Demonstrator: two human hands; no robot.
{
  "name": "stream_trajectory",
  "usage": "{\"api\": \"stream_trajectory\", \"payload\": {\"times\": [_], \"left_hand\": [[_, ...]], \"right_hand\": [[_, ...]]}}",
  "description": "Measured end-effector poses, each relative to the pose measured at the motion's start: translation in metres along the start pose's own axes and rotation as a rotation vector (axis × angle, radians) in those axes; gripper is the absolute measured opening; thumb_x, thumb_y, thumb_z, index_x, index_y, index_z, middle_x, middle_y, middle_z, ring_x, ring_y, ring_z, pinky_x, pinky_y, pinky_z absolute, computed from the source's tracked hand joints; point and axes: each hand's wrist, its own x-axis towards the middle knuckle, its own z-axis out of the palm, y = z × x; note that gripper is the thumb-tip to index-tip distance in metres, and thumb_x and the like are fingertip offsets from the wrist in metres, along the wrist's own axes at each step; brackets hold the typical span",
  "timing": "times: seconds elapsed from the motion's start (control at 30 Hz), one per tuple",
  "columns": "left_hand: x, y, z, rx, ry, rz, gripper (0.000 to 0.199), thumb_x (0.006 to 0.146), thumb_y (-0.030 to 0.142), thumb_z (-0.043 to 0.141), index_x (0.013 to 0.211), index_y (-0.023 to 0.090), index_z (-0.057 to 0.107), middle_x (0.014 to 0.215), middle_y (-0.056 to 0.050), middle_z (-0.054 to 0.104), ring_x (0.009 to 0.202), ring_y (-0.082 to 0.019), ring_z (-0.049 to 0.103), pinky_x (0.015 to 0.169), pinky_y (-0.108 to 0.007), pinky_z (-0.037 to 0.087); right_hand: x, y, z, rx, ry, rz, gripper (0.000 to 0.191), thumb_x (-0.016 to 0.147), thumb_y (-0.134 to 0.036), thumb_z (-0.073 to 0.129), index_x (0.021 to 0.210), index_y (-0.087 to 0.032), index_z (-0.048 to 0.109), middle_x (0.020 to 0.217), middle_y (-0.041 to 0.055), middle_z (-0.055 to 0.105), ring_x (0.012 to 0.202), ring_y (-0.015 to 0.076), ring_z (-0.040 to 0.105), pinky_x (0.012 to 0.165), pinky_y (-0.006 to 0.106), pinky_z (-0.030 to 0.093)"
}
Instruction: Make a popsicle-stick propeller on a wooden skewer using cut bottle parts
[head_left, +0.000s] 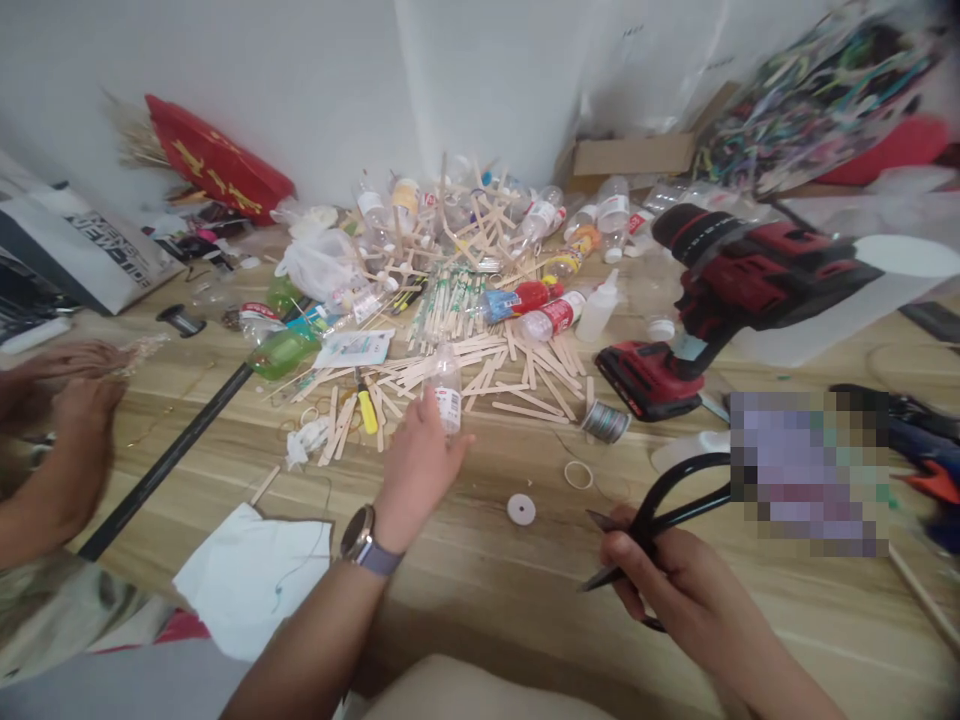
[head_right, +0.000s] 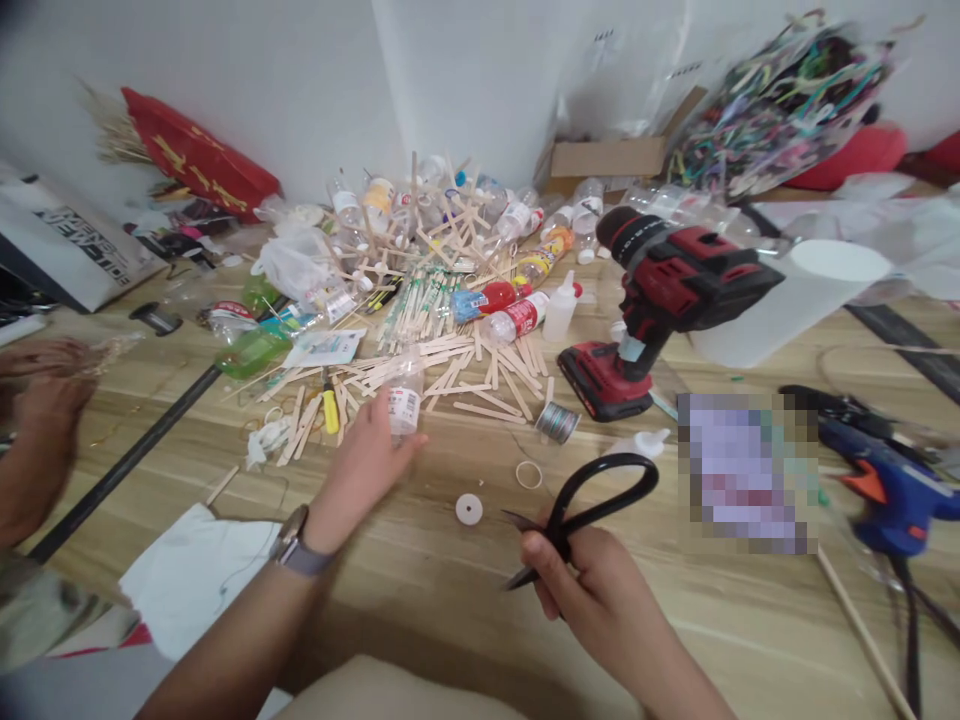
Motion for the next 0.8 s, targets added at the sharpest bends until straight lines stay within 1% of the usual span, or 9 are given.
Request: {"api": "stream_trajectory", "payload": {"times": [0.1, 0.17, 0.27, 0.33, 0.4, 0.5, 0.6, 0.67, 0.8], "left_hand": [[0.012, -0.004, -0.011, -0.090, -0.048, -0.027, 0.086, 0.076, 0.023, 0.066, 0.150, 0.008, 0.024, 0.140, -0.025, 0.048, 0.131, -0.037, 0.046, 0.104, -0.049, 0.038], [0.008, -0.004, -0.021, -0.212, -0.103, -0.028, 0.086, 0.078, 0.027, 0.064, 0.151, 0.013, 0.020, 0.140, -0.020, 0.050, 0.124, -0.030, 0.054, 0.101, -0.041, 0.044], [-0.009, -0.003, -0.031, -0.856, -0.331, -0.129, 0.097, 0.066, 0.031, 0.079, 0.148, 0.022, 0.028, 0.137, -0.013, 0.054, 0.111, -0.026, 0.061, 0.091, -0.036, 0.049], [-0.023, -0.001, -0.031, -1.091, -0.493, -0.153, 0.098, 0.060, 0.034, 0.086, 0.143, 0.025, 0.036, 0.116, -0.008, 0.065, 0.091, -0.022, 0.066, 0.079, -0.032, 0.052], [-0.035, 0.002, -0.027, -1.257, -0.585, -0.154, 0.093, 0.059, 0.036, 0.088, 0.139, 0.027, 0.041, 0.099, -0.003, 0.069, 0.081, -0.019, 0.066, 0.074, -0.030, 0.051], [-0.045, 0.007, -0.019, -1.423, -0.677, -0.122, 0.096, 0.055, 0.037, 0.092, 0.137, 0.031, 0.042, 0.094, -0.002, 0.071, 0.082, -0.019, 0.069, 0.075, -0.029, 0.052], [-0.052, 0.009, -0.016, -1.450, -0.768, -0.105, 0.085, 0.060, 0.040, 0.089, 0.133, 0.032, 0.047, 0.101, -0.005, 0.074, 0.090, -0.022, 0.071, 0.081, -0.033, 0.053], [-0.056, 0.009, -0.017, -1.461, -0.823, -0.056, 0.073, 0.067, 0.041, 0.085, 0.131, 0.032, 0.051, 0.105, -0.004, 0.073, 0.094, -0.024, 0.071, 0.084, -0.036, 0.054], [-0.063, 0.005, -0.017, -1.486, -0.848, 0.045, 0.063, 0.077, 0.039, 0.077, 0.135, 0.037, 0.051, 0.123, -0.002, 0.068, 0.107, -0.026, 0.068, 0.087, -0.037, 0.054]], "right_hand": [[0.000, 0.001, 0.003, 0.003, 0.044, -0.040, 0.065, 0.094, -0.064, 0.033, 0.048, -0.022, 0.047, 0.046, 0.0000, 0.051, 0.045, 0.0126, 0.047, 0.050, 0.026, 0.037], [0.001, 0.002, 0.004, 0.008, 0.047, -0.080, 0.065, 0.095, -0.063, 0.032, 0.047, -0.022, 0.047, 0.045, -0.0003, 0.050, 0.043, 0.0119, 0.045, 0.048, 0.025, 0.036], [0.003, 0.003, 0.004, 0.006, 0.092, -0.120, 0.065, 0.096, -0.062, 0.031, 0.047, -0.022, 0.048, 0.045, -0.0001, 0.050, 0.043, 0.0116, 0.045, 0.046, 0.025, 0.036], [0.004, 0.002, 0.004, -0.008, 0.153, -0.141, 0.065, 0.097, -0.059, 0.033, 0.046, -0.021, 0.048, 0.047, 0.0007, 0.051, 0.044, 0.0116, 0.047, 0.047, 0.025, 0.036], [0.004, -0.002, 0.004, -0.011, 0.216, -0.164, 0.061, 0.097, -0.056, 0.036, 0.050, -0.020, 0.053, 0.049, 0.0008, 0.053, 0.046, 0.0117, 0.048, 0.046, 0.024, 0.036], [0.001, -0.014, 0.004, 0.062, 0.243, -0.181, 0.047, 0.098, -0.051, 0.039, 0.084, -0.018, 0.069, 0.050, -0.0012, 0.055, 0.044, 0.0123, 0.050, 0.043, 0.024, 0.037], [-0.002, -0.028, 0.003, 0.135, 0.215, -0.229, 0.044, 0.098, -0.046, 0.043, 0.127, -0.017, 0.058, 0.053, -0.0034, 0.056, 0.043, 0.0126, 0.052, 0.042, 0.023, 0.040], [-0.002, -0.037, 0.002, 0.105, 0.199, -0.303, 0.048, 0.099, -0.043, 0.045, 0.140, -0.020, 0.048, 0.054, -0.0048, 0.055, 0.044, 0.0125, 0.052, 0.045, 0.024, 0.043], [-0.001, -0.048, 0.003, -0.020, 0.209, -0.438, 0.054, 0.099, -0.039, 0.046, 0.149, -0.023, 0.037, 0.056, -0.0058, 0.053, 0.049, 0.0137, 0.053, 0.058, 0.027, 0.049]]}}
